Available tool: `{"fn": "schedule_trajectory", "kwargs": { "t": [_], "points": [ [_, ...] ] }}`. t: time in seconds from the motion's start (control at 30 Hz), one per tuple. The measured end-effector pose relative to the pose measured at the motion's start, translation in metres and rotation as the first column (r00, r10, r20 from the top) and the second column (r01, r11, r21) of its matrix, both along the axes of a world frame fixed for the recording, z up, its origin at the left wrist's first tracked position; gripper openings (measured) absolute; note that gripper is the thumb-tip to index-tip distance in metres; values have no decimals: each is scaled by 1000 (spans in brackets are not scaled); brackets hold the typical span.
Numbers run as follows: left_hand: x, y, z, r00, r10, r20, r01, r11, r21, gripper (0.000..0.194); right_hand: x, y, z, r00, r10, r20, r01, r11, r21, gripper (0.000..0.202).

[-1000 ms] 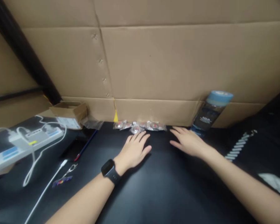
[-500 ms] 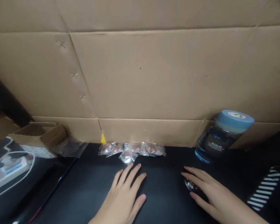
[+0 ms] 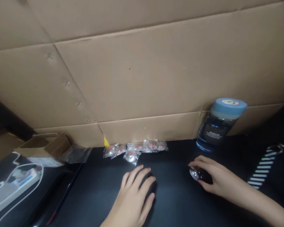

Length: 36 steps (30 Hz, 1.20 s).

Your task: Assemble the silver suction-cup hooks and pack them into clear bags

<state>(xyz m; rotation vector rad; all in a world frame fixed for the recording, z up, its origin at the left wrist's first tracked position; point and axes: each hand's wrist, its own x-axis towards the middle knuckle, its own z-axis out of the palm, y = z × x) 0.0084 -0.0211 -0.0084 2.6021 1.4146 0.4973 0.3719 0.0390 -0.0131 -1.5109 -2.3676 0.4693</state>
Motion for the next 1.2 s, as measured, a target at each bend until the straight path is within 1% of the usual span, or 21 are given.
{"fn": "schedule_trajectory", "kwargs": {
  "t": [0.07, 0.13, 0.2, 0.27, 0.33, 0.4, 0.47, 0.53, 0.6, 0.67, 0.73, 0.77, 0.8, 0.83, 0.9, 0.93, 0.97, 1.0, 1.07, 1.13, 1.2],
  "points": [
    [2, -2, -2, 1000, 13, 9, -14, 999, 43, 42, 1, -1, 6, 999, -4, -36, 1, 997, -79, 46],
    [3, -3, -2, 998, 53, 43, -57, 993, 101, 39, 1, 0, 11, 997, -6, -79, -8, 984, -179, 45],
    [4, -4, 2, 992, 81, 95, -96, 982, 161, 34, 0, 2, 16, 992, -16, -122, -16, 967, -255, 34],
    [4, -7, 11, 988, 84, 129, -108, 974, 197, 29, -3, 6, 20, 989, -32, -147, -14, 953, -303, 27],
    [5, -11, 21, 984, 95, 150, -125, 970, 207, 27, -5, 9, 22, 987, -31, -156, -23, 944, -330, 31],
    [5, -14, 28, 980, 102, 173, -139, 966, 219, 25, -7, 11, 22, 986, -7, -168, -49, 944, -326, 35],
    [6, -16, 29, 974, 108, 198, -154, 959, 236, 22, -6, 10, 21, 981, 14, -194, -75, 947, -311, 35],
    [9, -16, 27, 970, 112, 215, -164, 957, 241, 20, -4, 8, 20, 968, 20, -252, -102, 943, -318, 35],
    [13, -15, 26, 971, 106, 216, -160, 955, 250, 20, -4, 5, 20, 920, -9, -392, -137, 930, -341, 36],
    [15, -16, 28, 978, 92, 185, -141, 953, 267, 19, -9, 0, 21, 870, -49, -490, -162, 911, -378, 35],
    [12, -18, 34, 991, 86, 107, -111, 959, 260, 15, -22, -7, 22, 832, -57, -552, -187, 907, -376, 40],
    [9, -20, 38, 995, 89, 52, -99, 966, 240, 12, -31, -12, 22, 835, -36, -549, -194, 915, -355, 43],
    [5, -22, 43, 994, 114, -4, -110, 971, 211, 12, -42, -18, 21, 855, -6, -518, -183, 932, -312, 44],
    [0, -24, 48, 985, 163, -51, -150, 969, 194, 17, -53, -24, 19, 877, 24, -480, -179, 943, -281, 42],
    [-11, -27, 57, 942, 322, -94, -303, 937, 172, 44, -74, -37, 12, 880, 48, -473, -178, 955, -235, 34],
    [-15, -29, 61, 908, 403, -111, -385, 910, 153, 57, -82, -42, 8, 871, 54, -489, -205, 944, -260, 35],
    [-19, -30, 63, 875, 466, -133, -452, 884, 120, 62, -88, -46, 4, 859, 46, -510, -227, 927, -299, 37],
    [-21, -31, 65, 847, 507, -158, -500, 862, 85, 61, -93, -50, 0, 845, 38, -533, -240, 919, -314, 40],
    [-21, -31, 67, 820, 535, -205, -541, 840, 29, 48, -99, -54, -3, 857, 71, -511, -250, 924, -290, 33],
    [-18, -30, 65, 820, 520, -239, -536, 844, -1, 33, -102, -55, -1, 886, 158, -437, -274, 937, -216, 28],
    [-13, -29, 62, 830, 492, -262, -514, 858, -19, 24, -104, -54, 4, 904, 227, -362, -300, 941, -158, 35]
  ]
}}
